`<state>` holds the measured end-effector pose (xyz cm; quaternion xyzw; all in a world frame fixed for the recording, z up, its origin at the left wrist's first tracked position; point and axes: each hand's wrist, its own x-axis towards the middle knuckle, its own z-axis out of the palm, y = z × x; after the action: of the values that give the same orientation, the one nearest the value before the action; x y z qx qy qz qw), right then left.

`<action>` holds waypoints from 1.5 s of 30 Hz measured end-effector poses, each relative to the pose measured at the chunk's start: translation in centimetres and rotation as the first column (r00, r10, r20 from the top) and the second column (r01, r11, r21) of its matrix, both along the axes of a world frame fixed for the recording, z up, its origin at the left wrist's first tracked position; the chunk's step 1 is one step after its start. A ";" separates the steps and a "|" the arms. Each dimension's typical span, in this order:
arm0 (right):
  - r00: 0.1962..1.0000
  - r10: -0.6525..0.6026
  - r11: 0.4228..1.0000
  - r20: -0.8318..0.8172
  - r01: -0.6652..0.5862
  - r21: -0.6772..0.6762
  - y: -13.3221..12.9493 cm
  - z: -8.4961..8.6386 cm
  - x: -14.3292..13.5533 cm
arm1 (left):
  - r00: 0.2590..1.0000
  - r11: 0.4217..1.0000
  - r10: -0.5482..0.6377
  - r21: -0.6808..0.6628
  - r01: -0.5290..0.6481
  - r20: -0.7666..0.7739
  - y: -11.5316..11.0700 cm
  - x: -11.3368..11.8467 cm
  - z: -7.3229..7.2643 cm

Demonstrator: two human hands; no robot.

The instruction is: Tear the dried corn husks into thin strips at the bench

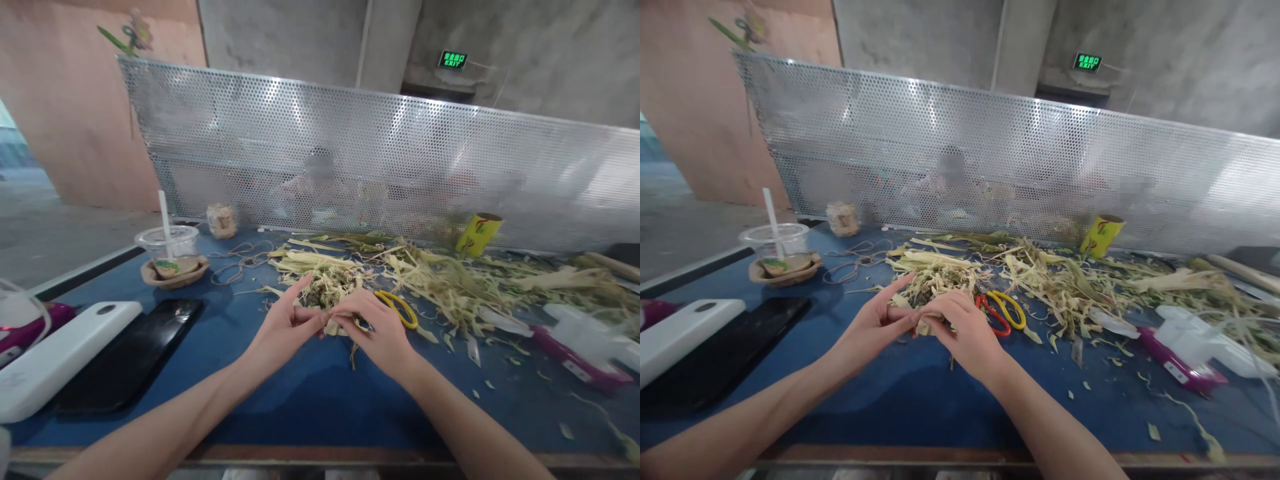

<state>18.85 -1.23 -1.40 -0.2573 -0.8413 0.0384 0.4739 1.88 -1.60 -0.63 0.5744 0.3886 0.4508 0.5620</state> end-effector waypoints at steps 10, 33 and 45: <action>0.996 -0.056 0.985 0.066 0.044 0.169 -0.2 -0.6 -0.2 | 1.000 1.000 0.003 -0.007 -0.004 -0.016 0.0 0.1 0.0; 0.972 -0.138 0.985 0.189 0.114 0.132 -0.6 -0.8 -1.0 | 0.991 0.994 0.084 0.072 -0.077 -0.102 0.1 0.3 -0.3; 0.986 -0.076 0.997 0.149 0.072 0.033 -0.7 -1.1 -1.2 | 0.992 0.991 0.081 0.111 -0.070 -0.097 0.3 0.0 -1.1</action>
<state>17.69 -1.95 -2.52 -0.2840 -0.8649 -0.0103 0.4138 1.90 -1.28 -1.69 0.6109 0.4133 0.4622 0.4922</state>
